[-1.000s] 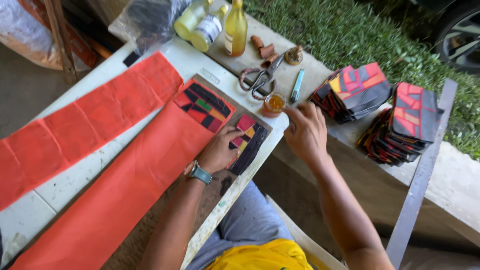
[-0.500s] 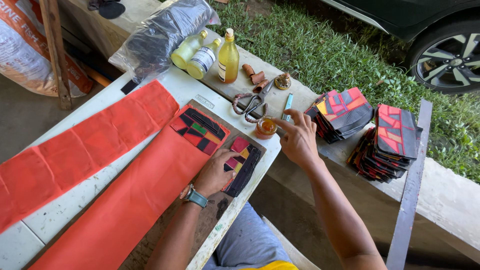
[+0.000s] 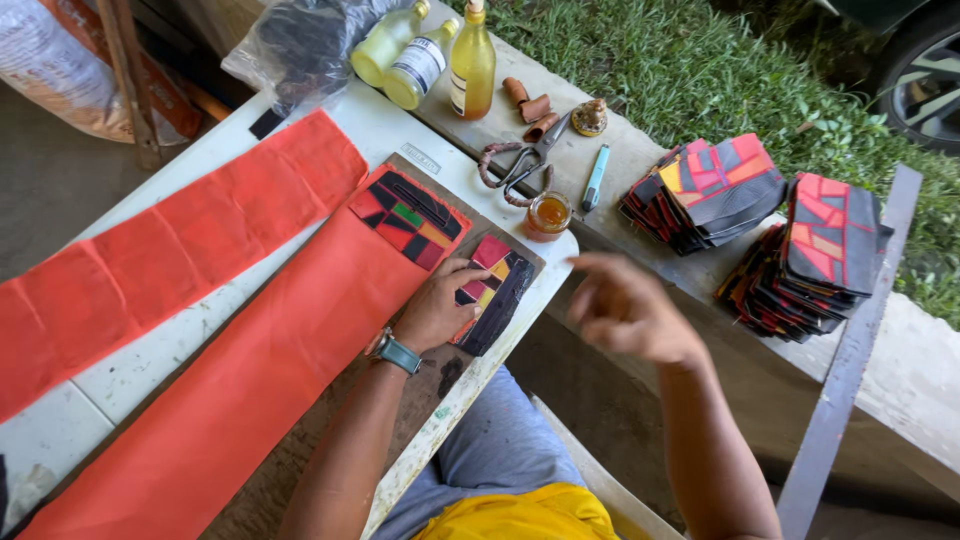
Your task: The person applies adhesive from a small jar onto patterned fabric pieces and presses them onto a long orange fabric strip laid on a table. They repeat the process for multiple pieces, aligning and smoothing each one in place.
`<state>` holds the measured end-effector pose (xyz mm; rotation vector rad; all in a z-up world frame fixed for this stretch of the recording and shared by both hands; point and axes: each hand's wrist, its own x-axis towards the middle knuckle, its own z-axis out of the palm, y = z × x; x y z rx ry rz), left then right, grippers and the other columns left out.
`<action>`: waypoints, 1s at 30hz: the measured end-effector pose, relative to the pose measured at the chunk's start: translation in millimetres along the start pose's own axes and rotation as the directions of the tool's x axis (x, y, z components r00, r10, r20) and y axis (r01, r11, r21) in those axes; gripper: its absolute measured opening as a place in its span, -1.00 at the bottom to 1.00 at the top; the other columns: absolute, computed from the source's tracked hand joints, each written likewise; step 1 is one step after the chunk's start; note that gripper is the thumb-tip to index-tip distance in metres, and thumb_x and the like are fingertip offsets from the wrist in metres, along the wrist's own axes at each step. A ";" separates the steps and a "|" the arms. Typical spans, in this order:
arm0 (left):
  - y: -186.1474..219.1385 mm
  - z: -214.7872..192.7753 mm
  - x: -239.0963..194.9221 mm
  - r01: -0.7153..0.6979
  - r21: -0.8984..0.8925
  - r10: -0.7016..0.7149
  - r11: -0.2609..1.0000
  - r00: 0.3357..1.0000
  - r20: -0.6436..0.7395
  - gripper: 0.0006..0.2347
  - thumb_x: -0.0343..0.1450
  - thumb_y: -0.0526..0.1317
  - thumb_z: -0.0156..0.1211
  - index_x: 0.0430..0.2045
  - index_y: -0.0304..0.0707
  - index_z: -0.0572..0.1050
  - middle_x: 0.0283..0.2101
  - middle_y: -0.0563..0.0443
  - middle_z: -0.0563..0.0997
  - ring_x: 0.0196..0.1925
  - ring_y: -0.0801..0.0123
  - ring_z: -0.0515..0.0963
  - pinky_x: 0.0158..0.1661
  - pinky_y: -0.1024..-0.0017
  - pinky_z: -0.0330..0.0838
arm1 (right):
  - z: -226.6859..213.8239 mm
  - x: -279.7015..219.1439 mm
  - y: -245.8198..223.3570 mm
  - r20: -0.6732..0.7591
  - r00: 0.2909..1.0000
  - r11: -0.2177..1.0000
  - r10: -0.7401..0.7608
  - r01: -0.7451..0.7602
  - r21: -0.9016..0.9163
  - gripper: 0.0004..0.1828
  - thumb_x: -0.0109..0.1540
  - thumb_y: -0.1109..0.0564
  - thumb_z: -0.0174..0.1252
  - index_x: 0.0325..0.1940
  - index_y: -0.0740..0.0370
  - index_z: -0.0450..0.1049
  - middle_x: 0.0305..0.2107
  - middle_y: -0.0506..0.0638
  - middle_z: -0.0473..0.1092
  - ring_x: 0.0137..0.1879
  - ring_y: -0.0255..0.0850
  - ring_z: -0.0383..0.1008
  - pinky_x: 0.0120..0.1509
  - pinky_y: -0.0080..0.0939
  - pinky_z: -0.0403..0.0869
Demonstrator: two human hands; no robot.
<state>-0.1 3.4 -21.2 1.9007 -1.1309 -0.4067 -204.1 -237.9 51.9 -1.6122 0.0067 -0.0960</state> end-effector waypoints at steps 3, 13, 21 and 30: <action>2.5 1.2 2.0 0.028 0.017 -0.028 0.999 1.000 0.003 -0.54 0.23 -0.35 0.41 0.06 -0.19 0.53 0.17 -0.16 0.47 0.25 0.05 0.47 0.25 0.28 0.34 | 30.6 5.1 18.7 0.152 0.935 0.946 0.322 -0.325 -0.002 0.02 0.02 0.37 0.20 0.55 0.10 0.04 -0.36 0.02 0.46 -0.29 -0.29 0.43 -0.23 -0.28 0.47; 5.6 0.9 0.2 0.008 0.058 -0.007 0.998 1.000 -0.007 -0.54 0.25 -0.34 0.42 0.08 -0.19 0.52 0.19 -0.24 0.44 0.26 -0.03 0.45 0.24 0.25 0.34 | 90.7 -7.5 15.3 0.121 0.941 0.801 0.316 -0.197 -0.565 0.07 -0.05 0.25 0.25 0.55 0.04 0.07 -0.46 -0.05 0.59 -0.39 -0.24 0.60 -0.18 -0.22 0.55; 11.1 0.4 -3.1 0.075 -0.180 -0.098 0.981 0.987 -0.124 -0.36 0.20 -0.42 0.37 0.23 -0.33 0.29 0.11 -0.23 0.51 0.17 0.03 0.50 0.07 0.25 0.41 | 101.0 -11.5 -12.1 -0.136 0.988 0.702 -0.074 -0.045 -0.711 -0.36 0.00 0.21 0.26 0.20 0.06 0.44 -0.42 0.01 0.50 -0.35 -0.06 0.56 -0.26 -0.09 0.53; -5.6 47.0 -22.6 0.060 -0.924 -0.647 0.379 0.730 -0.218 -0.74 0.29 -0.51 0.32 -0.15 -0.51 0.54 -0.19 -0.09 0.65 -0.25 0.31 0.65 -0.31 0.38 0.52 | -12.7 88.6 -4.7 -0.245 0.909 0.273 -0.338 -0.154 -0.950 -0.46 -0.05 0.30 0.24 -0.01 -0.05 0.63 0.11 0.04 0.35 0.22 0.08 0.28 0.23 0.09 0.28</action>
